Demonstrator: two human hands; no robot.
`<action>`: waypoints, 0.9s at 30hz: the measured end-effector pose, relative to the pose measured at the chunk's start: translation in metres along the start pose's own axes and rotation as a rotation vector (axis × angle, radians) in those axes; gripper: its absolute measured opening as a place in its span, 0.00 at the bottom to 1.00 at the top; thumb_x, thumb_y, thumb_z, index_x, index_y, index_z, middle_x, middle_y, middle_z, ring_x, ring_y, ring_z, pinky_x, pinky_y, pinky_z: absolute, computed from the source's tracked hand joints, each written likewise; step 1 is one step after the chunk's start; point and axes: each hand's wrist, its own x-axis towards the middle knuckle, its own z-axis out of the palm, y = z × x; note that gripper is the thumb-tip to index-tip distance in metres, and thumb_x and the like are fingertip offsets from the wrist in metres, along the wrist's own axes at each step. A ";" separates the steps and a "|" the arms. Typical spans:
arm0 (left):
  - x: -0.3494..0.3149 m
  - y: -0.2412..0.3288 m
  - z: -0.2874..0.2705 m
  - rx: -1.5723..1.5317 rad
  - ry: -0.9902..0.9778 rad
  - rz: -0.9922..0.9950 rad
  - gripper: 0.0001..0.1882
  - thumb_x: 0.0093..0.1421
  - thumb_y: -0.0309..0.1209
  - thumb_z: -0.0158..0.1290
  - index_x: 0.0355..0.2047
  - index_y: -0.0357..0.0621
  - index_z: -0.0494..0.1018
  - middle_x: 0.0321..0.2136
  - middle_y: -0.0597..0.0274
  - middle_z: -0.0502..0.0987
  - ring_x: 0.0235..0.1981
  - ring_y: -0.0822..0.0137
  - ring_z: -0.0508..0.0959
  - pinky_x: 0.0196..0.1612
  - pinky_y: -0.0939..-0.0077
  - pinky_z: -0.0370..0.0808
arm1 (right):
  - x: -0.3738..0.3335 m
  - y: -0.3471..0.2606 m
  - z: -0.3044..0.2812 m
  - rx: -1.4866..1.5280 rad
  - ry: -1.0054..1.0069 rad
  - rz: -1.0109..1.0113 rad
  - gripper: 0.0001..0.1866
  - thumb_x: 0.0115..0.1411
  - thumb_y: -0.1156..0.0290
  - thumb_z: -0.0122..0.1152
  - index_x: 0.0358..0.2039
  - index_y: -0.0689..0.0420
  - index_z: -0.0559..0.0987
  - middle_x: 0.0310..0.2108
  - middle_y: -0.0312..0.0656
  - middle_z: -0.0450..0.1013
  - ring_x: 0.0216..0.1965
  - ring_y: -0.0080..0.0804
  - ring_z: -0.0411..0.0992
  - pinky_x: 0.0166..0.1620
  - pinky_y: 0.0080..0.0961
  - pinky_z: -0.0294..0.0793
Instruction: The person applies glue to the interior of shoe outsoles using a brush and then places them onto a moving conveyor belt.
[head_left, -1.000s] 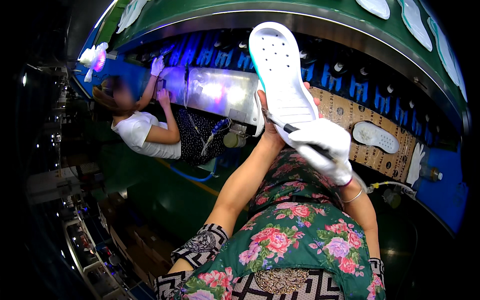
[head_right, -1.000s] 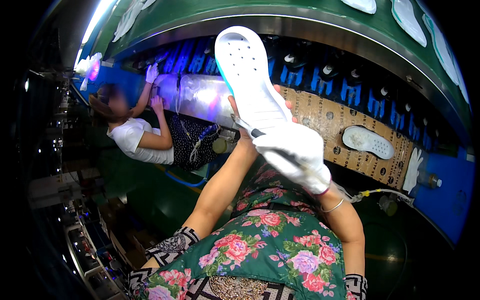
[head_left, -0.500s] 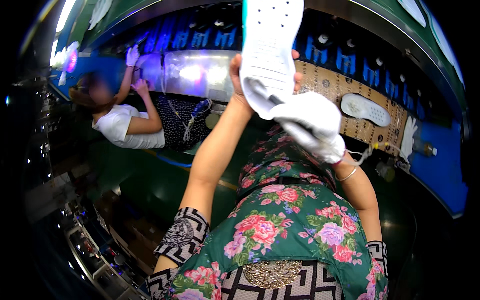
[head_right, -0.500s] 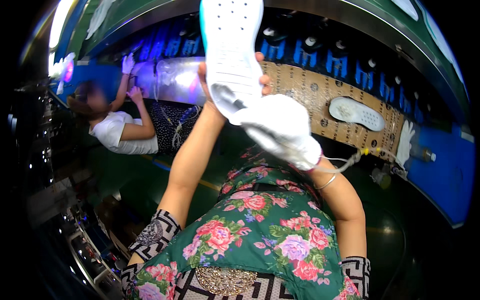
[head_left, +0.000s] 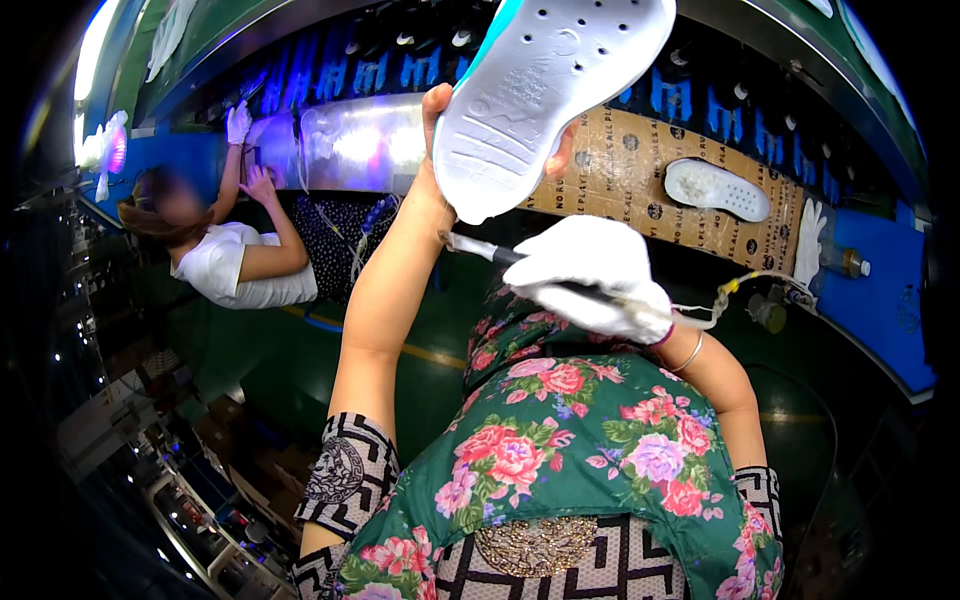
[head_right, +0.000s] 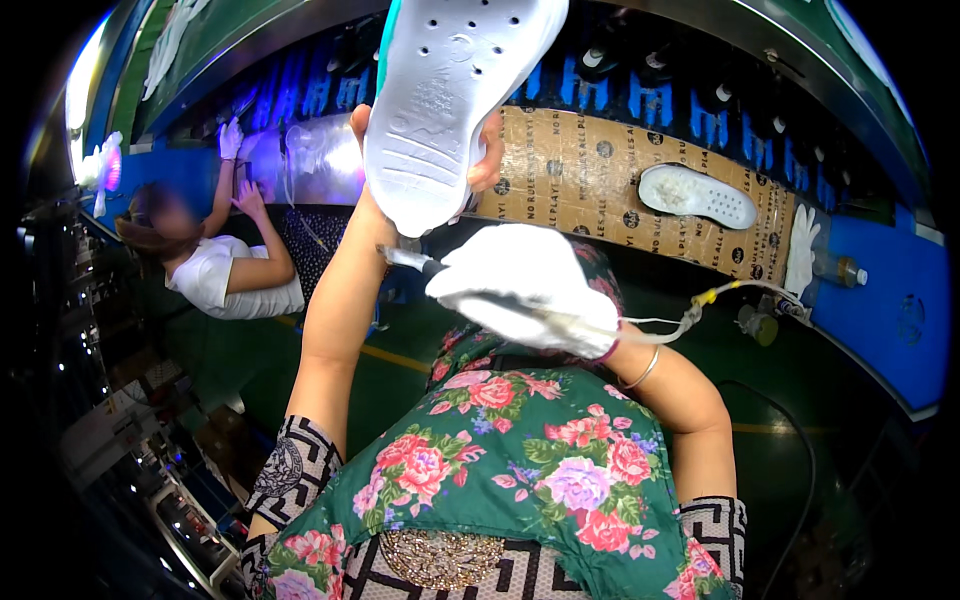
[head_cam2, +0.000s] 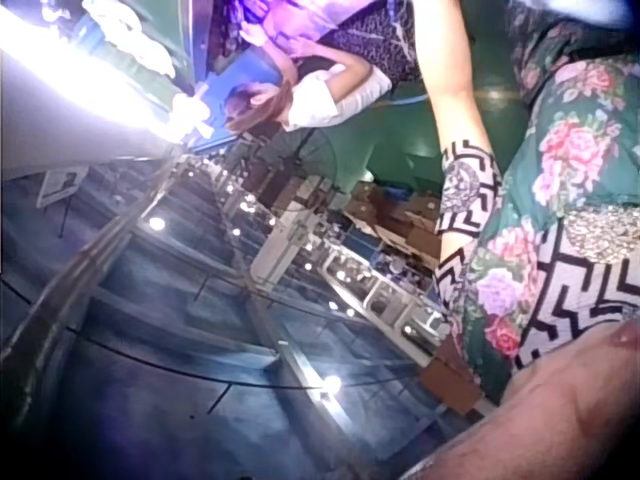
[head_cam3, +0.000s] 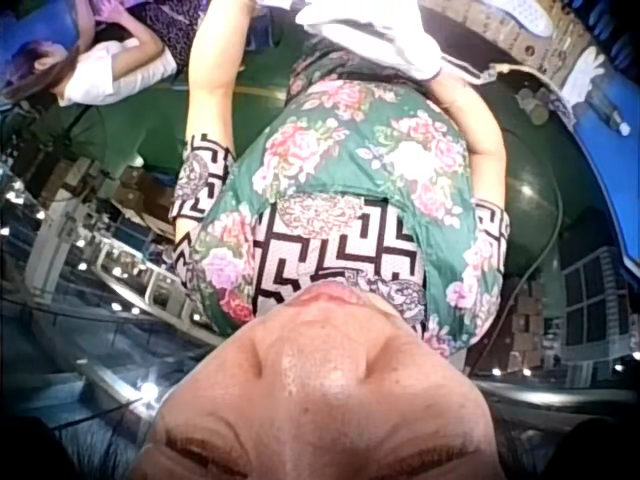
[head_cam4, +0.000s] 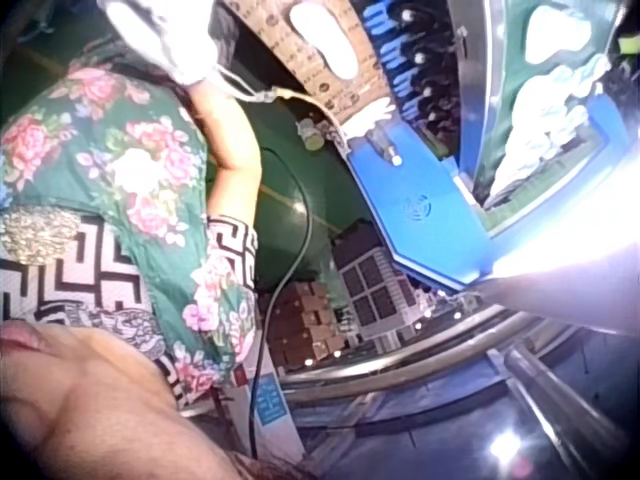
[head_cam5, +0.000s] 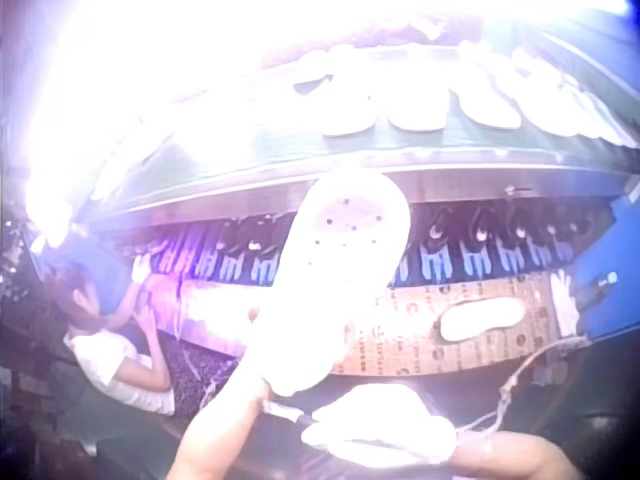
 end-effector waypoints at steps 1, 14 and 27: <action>0.000 -0.001 0.002 -0.027 0.011 -0.017 0.58 0.43 0.75 0.54 0.53 0.28 0.65 0.43 0.47 0.69 0.32 0.57 0.72 0.34 0.63 0.69 | 0.001 0.001 -0.003 0.095 0.049 0.065 0.13 0.46 0.77 0.70 0.34 0.50 0.85 0.32 0.37 0.81 0.33 0.34 0.79 0.38 0.27 0.77; -0.008 0.000 -0.010 -0.219 0.029 -0.136 0.46 0.52 0.56 0.55 0.62 0.33 0.62 0.45 0.36 0.73 0.37 0.45 0.76 0.38 0.59 0.79 | 0.000 0.005 -0.006 -0.044 0.051 0.031 0.11 0.51 0.71 0.69 0.37 0.46 0.84 0.33 0.37 0.80 0.35 0.35 0.79 0.39 0.30 0.78; -0.024 -0.008 -0.014 -0.219 0.243 0.013 0.50 0.50 0.64 0.53 0.62 0.36 0.62 0.51 0.38 0.70 0.39 0.42 0.75 0.38 0.54 0.75 | 0.004 0.007 -0.001 0.530 0.154 0.516 0.06 0.53 0.79 0.70 0.33 0.61 0.84 0.33 0.41 0.80 0.35 0.27 0.78 0.41 0.22 0.77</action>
